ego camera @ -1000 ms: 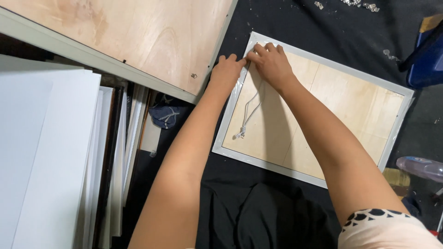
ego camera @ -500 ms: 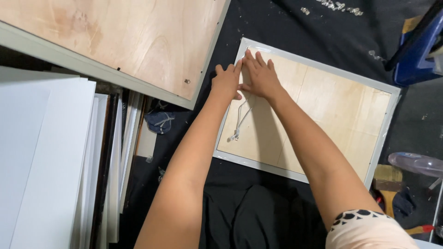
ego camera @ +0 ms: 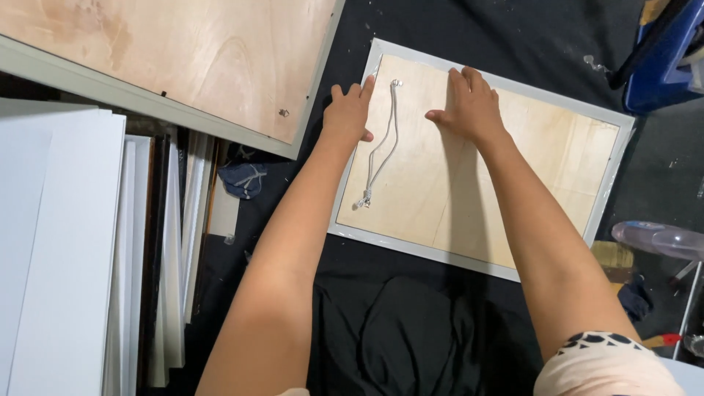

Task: The person wipes a plastic-covered framed panel with a cloth, then uses a brush to smooth the plastic. They place a wooden board with a metal hanging wire over the frame and press it into place. The person then folds the plastic edges over the board's perimeter.

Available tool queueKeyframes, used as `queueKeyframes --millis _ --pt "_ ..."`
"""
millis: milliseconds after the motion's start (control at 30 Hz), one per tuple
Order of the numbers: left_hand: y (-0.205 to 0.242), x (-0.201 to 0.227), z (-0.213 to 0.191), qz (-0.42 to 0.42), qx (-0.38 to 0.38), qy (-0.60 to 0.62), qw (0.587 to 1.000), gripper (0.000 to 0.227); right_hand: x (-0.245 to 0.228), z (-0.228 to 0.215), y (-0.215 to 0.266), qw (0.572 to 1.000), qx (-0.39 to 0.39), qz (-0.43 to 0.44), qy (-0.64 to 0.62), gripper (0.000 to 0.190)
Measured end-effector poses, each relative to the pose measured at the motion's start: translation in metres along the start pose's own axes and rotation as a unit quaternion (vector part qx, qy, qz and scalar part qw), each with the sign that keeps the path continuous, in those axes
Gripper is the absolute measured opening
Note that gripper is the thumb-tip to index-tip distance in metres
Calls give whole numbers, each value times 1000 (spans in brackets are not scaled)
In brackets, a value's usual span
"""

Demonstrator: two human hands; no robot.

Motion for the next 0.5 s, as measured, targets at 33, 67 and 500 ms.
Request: queueKeyframes --millis 33,67,500 --pt "2 -1 1 0 -1 -1 1000 115 0 4 0 1000 0 1 -1 90" --pt "6 -1 1 1 2 17 1000 113 -1 7 1 1000 -4 7 8 89" --pt "137 -24 88 -87 48 252 963 86 -46 45 105 998 55 -24 -34 58"
Point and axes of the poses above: each hand's wrist, its own y-axis away from the middle knuckle, its own z-axis out of the palm, x = y × z, the point moved 4 cm from there along -y, towards the middle knuckle, and after that the axes turned 5 degrees about -x, right-handed, at the moved point
